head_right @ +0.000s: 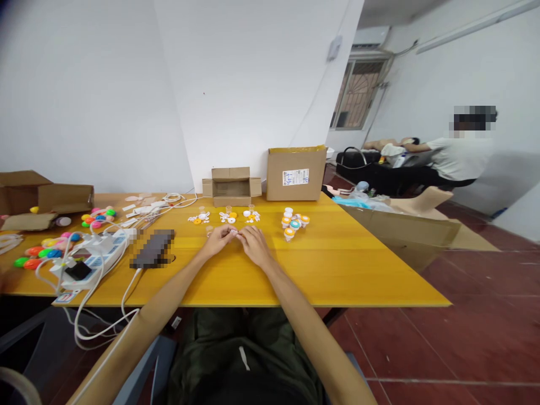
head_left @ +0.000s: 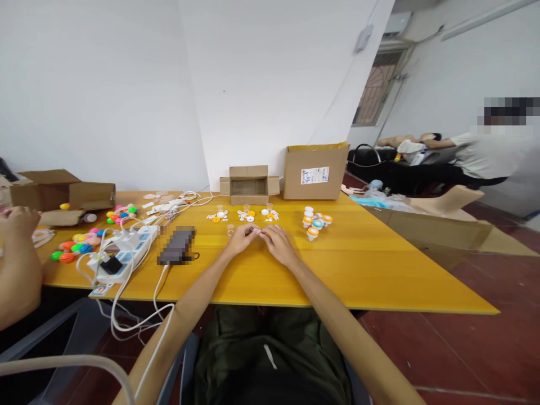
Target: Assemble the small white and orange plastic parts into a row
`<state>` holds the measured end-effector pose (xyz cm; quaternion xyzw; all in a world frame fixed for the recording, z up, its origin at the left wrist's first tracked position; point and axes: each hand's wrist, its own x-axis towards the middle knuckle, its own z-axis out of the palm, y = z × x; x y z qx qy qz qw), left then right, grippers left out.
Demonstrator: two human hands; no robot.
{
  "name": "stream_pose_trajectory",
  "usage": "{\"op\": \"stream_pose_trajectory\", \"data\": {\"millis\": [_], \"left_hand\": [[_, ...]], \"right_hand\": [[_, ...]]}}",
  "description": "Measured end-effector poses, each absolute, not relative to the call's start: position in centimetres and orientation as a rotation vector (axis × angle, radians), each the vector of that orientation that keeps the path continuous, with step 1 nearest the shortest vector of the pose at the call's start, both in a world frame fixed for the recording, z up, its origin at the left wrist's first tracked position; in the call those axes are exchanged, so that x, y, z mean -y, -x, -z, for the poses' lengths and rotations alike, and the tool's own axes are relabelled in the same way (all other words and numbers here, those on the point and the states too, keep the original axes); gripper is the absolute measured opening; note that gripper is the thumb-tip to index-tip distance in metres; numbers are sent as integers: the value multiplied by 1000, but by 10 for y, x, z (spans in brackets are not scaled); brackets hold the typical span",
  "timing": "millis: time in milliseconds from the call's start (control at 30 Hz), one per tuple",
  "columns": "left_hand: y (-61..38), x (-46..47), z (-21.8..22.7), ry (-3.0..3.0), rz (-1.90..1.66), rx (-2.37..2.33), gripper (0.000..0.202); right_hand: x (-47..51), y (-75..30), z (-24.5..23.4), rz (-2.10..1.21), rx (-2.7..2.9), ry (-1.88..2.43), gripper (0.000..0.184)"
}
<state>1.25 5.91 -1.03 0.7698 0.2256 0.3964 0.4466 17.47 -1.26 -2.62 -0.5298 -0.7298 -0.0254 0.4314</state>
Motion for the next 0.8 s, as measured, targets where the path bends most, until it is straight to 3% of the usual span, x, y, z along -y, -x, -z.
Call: {"op": "stream_pose_trajectory", "data": {"millis": [300,800], "left_hand": [[-12,-59,9,-1852,-896,-527,38],[-15,-55,7,-1782,-929,-563,34]], "right_hand": [[7,-178,28,-33,1759,1334,23],[8,-180,26,-28,1768,1390,37]]}}
